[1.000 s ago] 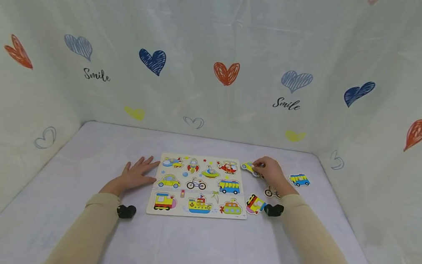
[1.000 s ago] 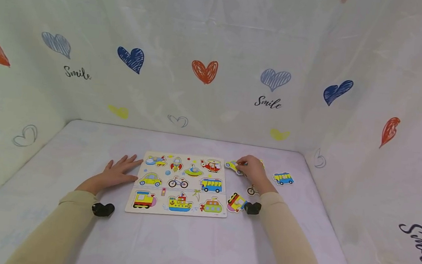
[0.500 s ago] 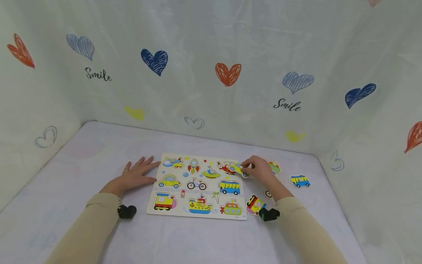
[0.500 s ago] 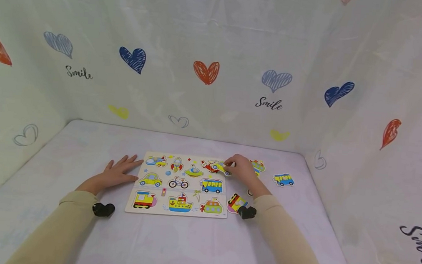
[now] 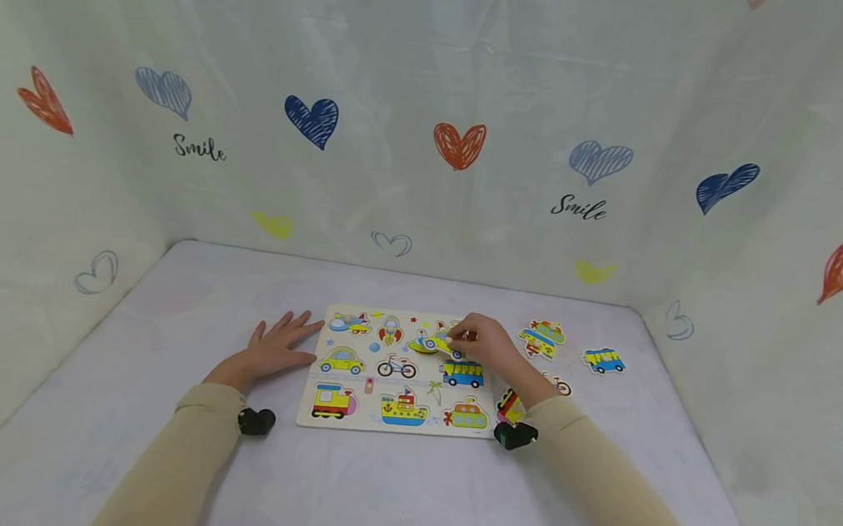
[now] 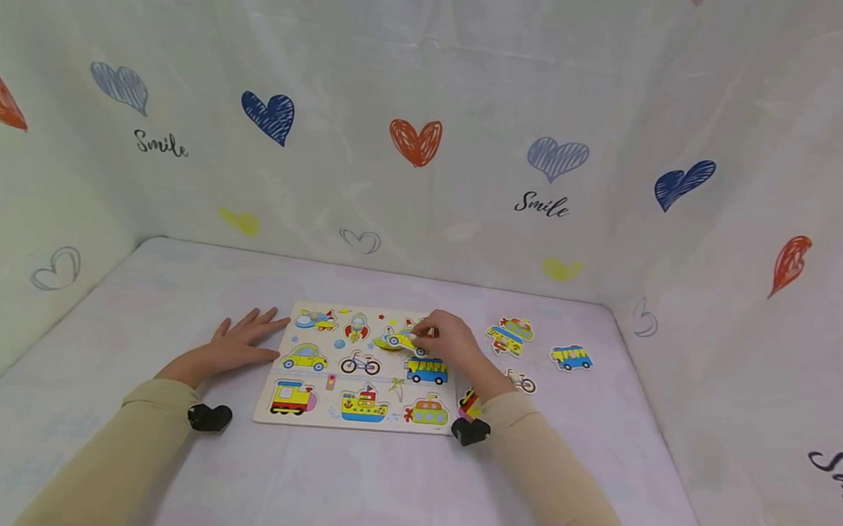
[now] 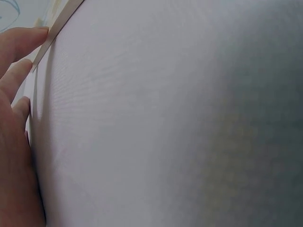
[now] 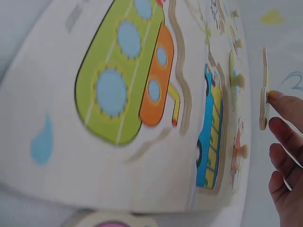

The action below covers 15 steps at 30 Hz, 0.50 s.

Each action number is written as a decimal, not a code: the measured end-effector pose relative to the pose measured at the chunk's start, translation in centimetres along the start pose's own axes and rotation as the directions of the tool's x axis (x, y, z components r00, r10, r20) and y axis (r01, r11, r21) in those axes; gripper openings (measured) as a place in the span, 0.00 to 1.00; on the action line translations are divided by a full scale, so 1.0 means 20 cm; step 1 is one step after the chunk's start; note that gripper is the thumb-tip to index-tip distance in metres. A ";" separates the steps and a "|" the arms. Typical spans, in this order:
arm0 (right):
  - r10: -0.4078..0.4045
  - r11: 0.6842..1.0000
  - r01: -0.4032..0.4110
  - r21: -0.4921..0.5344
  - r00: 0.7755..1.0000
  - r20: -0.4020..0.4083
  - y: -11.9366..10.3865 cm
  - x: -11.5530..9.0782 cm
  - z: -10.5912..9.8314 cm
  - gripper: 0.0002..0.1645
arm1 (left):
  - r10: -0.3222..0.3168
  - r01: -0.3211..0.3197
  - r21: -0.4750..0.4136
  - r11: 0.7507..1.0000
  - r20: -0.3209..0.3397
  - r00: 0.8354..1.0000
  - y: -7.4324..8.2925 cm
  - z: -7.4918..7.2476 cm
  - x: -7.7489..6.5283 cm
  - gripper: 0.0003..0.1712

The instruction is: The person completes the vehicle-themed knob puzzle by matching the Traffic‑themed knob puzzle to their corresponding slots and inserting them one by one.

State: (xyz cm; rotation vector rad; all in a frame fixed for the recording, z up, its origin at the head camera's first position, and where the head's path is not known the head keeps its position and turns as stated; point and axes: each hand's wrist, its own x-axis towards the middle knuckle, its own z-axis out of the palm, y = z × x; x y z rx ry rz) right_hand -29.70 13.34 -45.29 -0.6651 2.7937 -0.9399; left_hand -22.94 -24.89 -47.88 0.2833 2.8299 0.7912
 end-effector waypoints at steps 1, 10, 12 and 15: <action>-0.012 1.000 0.012 0.014 1.000 0.004 -0.02 0.00 0.01 0.08 | -0.005 0.005 0.001 1.000 0.005 1.000 0.00 0.00 0.00 0.44; -0.125 0.989 0.123 0.078 0.992 0.023 -0.17 0.02 0.11 0.07 | -0.033 0.031 0.028 0.999 0.081 0.996 0.00 -0.02 0.02 0.48; -0.146 0.986 0.142 0.088 0.989 0.032 -0.19 0.03 0.13 0.07 | -0.033 0.031 0.024 0.999 0.100 0.994 0.00 -0.02 0.02 0.50; -0.173 0.982 0.168 0.092 0.984 0.047 -0.23 0.04 0.17 0.07 | -0.033 0.031 0.021 0.999 0.125 0.992 -0.01 -0.02 0.03 0.53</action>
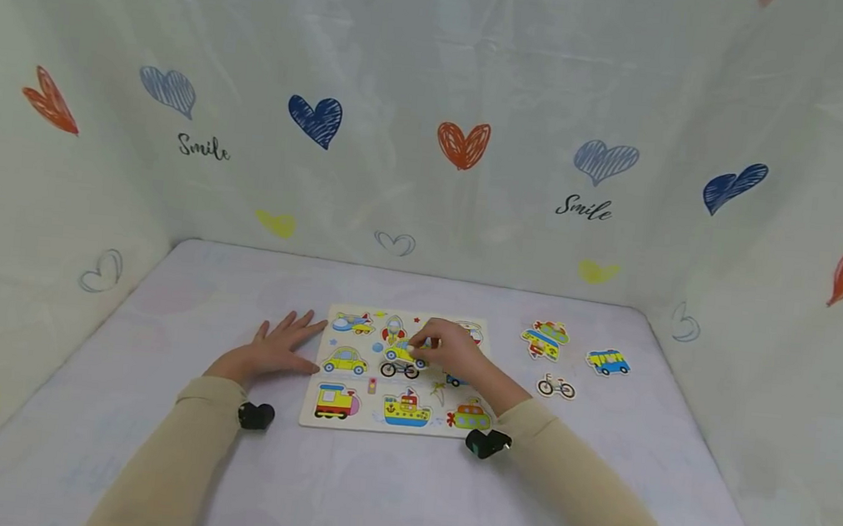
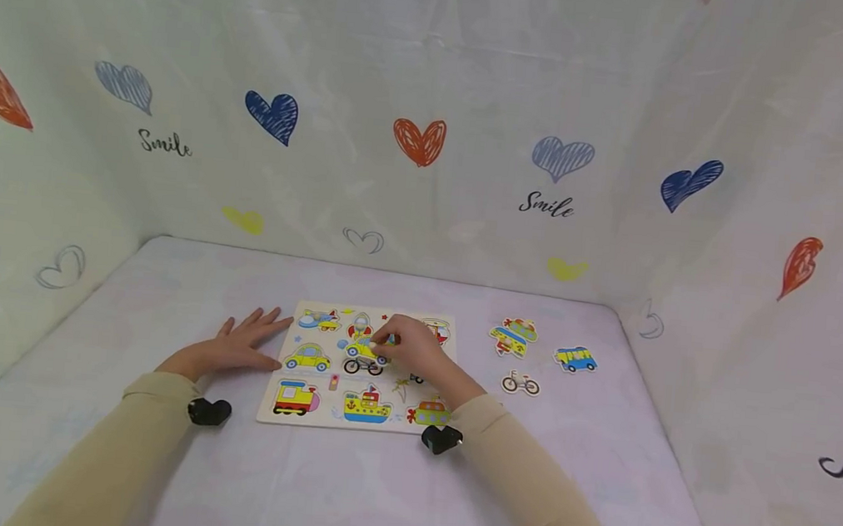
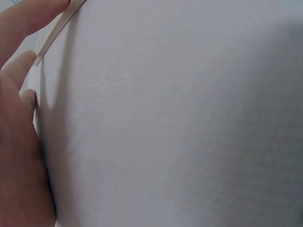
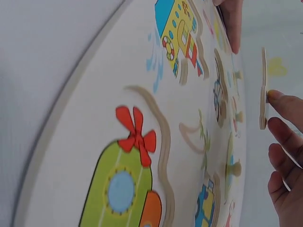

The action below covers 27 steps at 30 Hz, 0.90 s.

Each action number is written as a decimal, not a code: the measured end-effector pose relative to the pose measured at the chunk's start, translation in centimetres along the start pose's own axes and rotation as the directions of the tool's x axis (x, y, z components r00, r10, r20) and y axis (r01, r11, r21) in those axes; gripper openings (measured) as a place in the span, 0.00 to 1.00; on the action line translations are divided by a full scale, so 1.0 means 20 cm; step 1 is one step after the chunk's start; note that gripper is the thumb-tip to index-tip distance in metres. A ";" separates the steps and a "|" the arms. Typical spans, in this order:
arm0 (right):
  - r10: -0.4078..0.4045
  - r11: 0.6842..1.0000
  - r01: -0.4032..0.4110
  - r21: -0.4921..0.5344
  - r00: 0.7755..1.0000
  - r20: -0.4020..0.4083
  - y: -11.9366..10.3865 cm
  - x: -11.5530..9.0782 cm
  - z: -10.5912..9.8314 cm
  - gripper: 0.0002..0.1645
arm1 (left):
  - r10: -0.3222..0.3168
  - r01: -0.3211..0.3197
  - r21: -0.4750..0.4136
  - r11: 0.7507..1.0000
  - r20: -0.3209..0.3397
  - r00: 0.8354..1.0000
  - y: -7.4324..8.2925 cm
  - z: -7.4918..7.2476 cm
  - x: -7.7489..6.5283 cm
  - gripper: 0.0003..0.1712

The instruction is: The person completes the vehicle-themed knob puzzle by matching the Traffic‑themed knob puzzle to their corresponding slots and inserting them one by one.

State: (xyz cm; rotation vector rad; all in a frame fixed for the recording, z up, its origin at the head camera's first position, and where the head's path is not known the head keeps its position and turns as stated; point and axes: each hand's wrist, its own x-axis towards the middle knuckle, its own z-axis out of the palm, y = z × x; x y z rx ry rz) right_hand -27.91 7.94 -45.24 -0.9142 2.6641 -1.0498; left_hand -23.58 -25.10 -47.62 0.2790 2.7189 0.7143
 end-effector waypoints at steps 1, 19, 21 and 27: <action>-0.009 1.000 0.009 -0.004 1.000 0.005 -0.01 0.01 0.01 0.06 | -0.001 0.001 0.002 1.000 0.009 1.000 0.00 0.00 0.00 0.54; -0.059 0.998 0.060 -0.008 0.994 0.093 -0.20 0.15 0.20 0.08 | 0.006 -0.006 0.091 0.996 -0.002 1.000 -0.01 0.01 0.00 0.58; -0.055 0.998 0.055 -0.001 0.994 0.098 -0.22 0.16 0.21 0.08 | 0.008 -0.009 0.095 0.995 0.002 1.000 -0.02 0.01 0.01 0.59; -0.043 0.998 0.048 -0.042 0.993 0.112 -0.23 0.20 0.26 0.08 | 0.016 -0.016 0.106 0.994 0.004 1.000 -0.02 0.01 0.01 0.59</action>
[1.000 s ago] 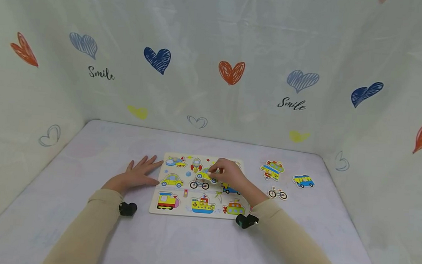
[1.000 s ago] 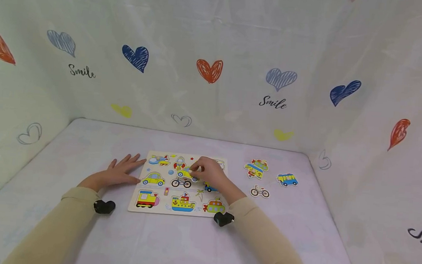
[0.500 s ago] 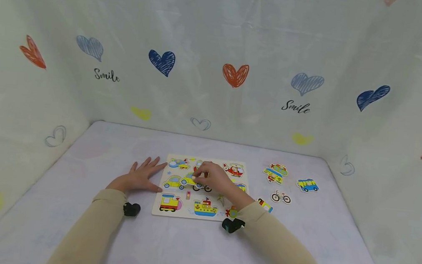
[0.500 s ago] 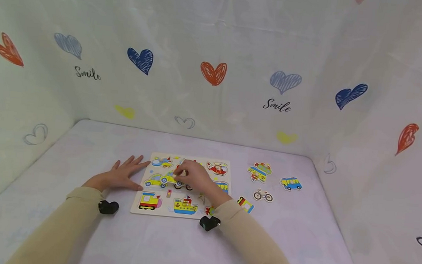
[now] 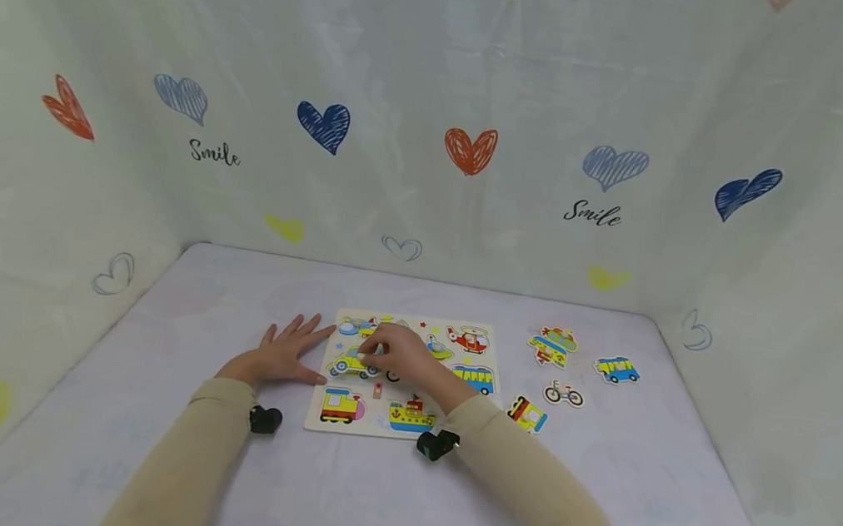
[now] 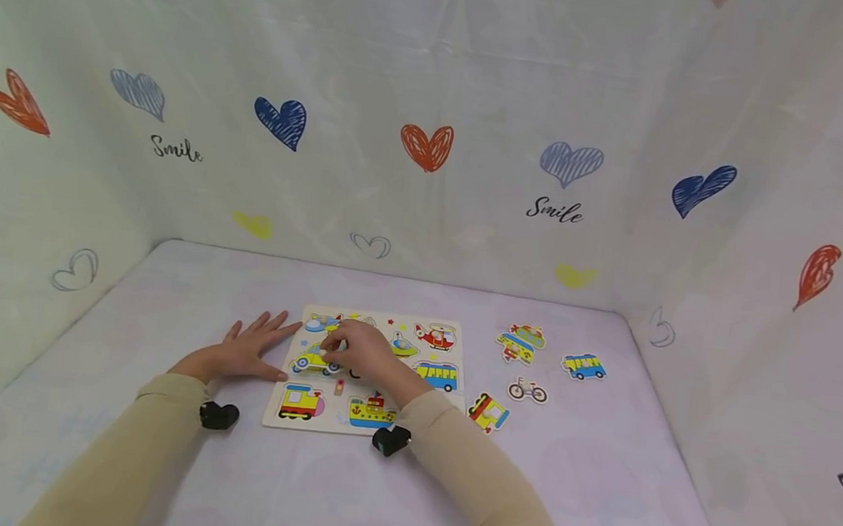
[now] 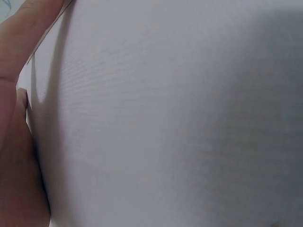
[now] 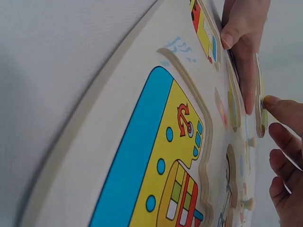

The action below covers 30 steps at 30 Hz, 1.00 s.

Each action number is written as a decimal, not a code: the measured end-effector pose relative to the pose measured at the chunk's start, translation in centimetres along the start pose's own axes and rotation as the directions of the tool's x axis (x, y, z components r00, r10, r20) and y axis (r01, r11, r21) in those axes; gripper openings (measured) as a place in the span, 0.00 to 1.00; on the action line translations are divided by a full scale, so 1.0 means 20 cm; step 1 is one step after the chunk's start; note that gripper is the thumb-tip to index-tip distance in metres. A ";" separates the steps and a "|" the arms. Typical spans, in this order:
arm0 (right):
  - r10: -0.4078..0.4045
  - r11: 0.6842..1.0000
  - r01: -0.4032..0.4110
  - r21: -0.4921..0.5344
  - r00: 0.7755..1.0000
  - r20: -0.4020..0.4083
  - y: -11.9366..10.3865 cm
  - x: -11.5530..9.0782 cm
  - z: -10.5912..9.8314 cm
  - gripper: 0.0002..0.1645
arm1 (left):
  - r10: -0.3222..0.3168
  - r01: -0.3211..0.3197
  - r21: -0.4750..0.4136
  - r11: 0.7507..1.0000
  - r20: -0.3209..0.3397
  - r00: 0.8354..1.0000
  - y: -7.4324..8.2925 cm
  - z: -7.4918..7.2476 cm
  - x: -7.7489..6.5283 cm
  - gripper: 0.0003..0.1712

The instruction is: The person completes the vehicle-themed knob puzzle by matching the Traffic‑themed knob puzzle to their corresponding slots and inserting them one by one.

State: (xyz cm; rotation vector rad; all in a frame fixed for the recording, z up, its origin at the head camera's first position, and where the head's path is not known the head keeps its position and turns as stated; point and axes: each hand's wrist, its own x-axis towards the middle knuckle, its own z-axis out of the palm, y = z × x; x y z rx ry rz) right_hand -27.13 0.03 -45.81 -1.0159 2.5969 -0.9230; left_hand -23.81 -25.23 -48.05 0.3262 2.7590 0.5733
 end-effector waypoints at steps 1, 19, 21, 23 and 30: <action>0.000 1.000 0.000 -0.007 1.000 0.001 0.00 0.01 0.01 0.08 | 0.004 -0.004 0.002 1.000 -0.003 1.000 0.00 0.00 0.00 0.59; 0.077 0.997 -0.078 0.022 0.996 0.041 0.01 0.08 0.09 0.07 | 0.002 -0.002 0.026 1.000 -0.007 1.000 0.03 -0.01 -0.03 0.58; 0.085 0.996 -0.086 0.023 0.995 0.042 0.01 0.08 0.09 0.07 | 0.003 -0.003 0.034 0.999 -0.003 1.000 0.03 -0.01 -0.03 0.58; 0.089 0.996 -0.090 0.021 0.995 0.043 0.01 0.08 0.09 0.07 | 0.005 -0.004 0.035 0.999 -0.004 1.000 0.03 -0.02 -0.03 0.58; 0.077 0.997 -0.078 0.020 0.996 0.046 0.01 0.08 0.09 0.06 | 0.000 0.000 0.027 1.000 -0.007 1.000 0.04 -0.02 -0.03 0.58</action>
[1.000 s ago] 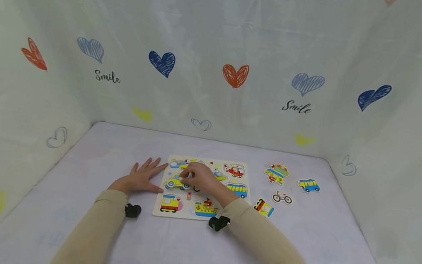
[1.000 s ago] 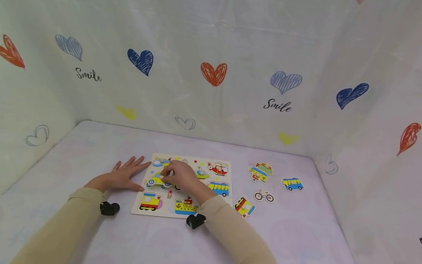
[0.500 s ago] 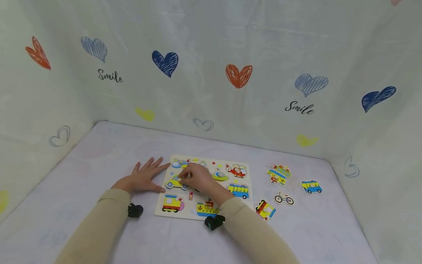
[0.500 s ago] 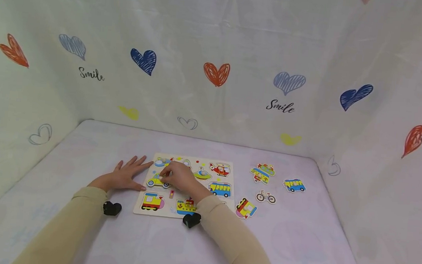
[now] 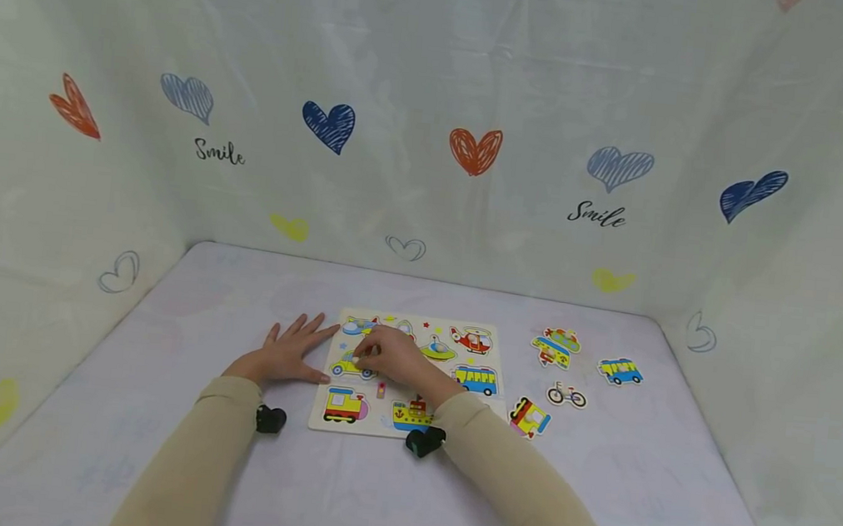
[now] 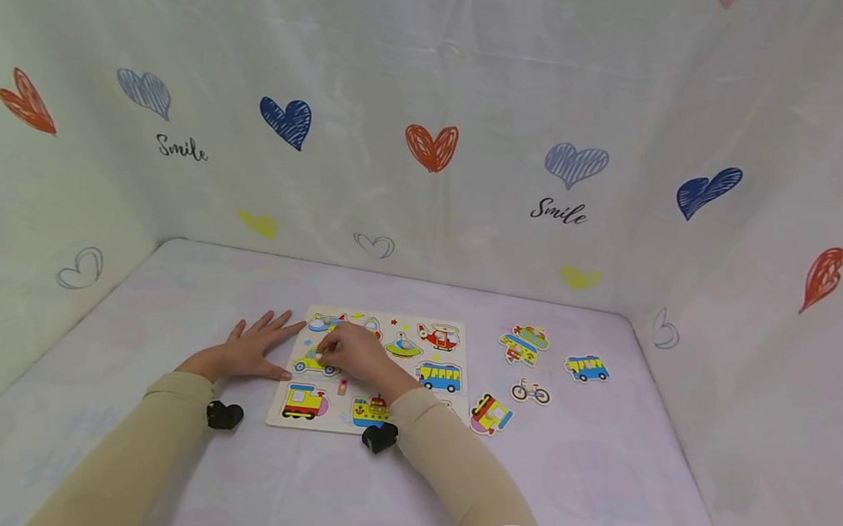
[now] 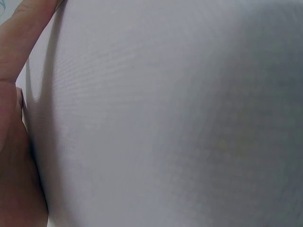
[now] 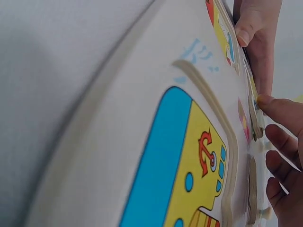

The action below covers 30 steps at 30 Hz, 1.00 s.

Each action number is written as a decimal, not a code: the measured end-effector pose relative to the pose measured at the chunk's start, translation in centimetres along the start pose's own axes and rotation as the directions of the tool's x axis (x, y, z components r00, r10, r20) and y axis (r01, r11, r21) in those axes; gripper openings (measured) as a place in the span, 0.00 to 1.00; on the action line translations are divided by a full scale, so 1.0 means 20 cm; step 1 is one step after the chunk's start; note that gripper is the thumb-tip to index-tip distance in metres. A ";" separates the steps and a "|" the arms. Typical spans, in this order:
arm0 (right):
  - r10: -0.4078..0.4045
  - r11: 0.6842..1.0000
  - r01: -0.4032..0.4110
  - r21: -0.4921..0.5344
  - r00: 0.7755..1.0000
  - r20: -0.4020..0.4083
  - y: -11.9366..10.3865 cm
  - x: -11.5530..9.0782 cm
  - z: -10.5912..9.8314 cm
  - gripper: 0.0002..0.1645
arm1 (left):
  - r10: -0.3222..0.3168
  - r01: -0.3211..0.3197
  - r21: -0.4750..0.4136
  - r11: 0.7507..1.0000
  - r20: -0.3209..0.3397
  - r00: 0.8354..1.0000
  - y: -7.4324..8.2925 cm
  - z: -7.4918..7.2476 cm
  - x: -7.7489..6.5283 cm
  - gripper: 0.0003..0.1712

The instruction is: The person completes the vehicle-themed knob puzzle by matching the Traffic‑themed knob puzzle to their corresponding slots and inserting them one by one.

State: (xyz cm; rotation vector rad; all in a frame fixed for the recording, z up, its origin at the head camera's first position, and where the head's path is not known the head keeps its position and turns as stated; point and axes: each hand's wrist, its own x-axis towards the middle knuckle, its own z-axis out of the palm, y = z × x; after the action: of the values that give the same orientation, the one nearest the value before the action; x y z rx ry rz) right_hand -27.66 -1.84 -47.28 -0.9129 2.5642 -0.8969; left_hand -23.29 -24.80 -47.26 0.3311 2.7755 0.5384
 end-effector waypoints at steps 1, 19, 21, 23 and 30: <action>0.003 1.000 -0.003 0.000 1.000 -0.001 0.00 0.00 0.00 0.06 | 0.003 -0.003 0.001 1.000 0.000 1.000 0.00 0.00 0.00 0.58; 0.004 1.000 -0.002 0.021 0.995 -0.100 0.08 -0.19 -0.17 0.10 | 0.025 -0.025 0.014 1.000 -0.051 0.998 -0.01 0.03 0.00 0.57; 0.014 1.000 -0.012 0.025 0.994 -0.109 0.10 -0.22 -0.18 0.10 | 0.033 -0.031 0.024 0.999 -0.059 0.998 -0.02 0.04 0.00 0.57; 0.030 0.999 -0.026 0.034 0.993 -0.115 0.11 -0.25 -0.20 0.10 | 0.035 -0.033 0.039 0.999 -0.063 0.997 -0.02 0.04 0.00 0.57; 0.079 0.996 -0.073 0.043 0.987 -0.143 0.17 -0.36 -0.24 0.07 | 0.024 -0.019 0.076 0.997 -0.069 0.997 -0.01 0.03 -0.01 0.56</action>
State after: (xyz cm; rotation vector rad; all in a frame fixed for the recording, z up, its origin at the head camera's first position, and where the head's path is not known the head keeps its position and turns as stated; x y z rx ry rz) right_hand -25.82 7.13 -45.42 -0.7599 2.6729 -1.0207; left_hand -22.95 -24.85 -47.81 0.3660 2.8685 0.4603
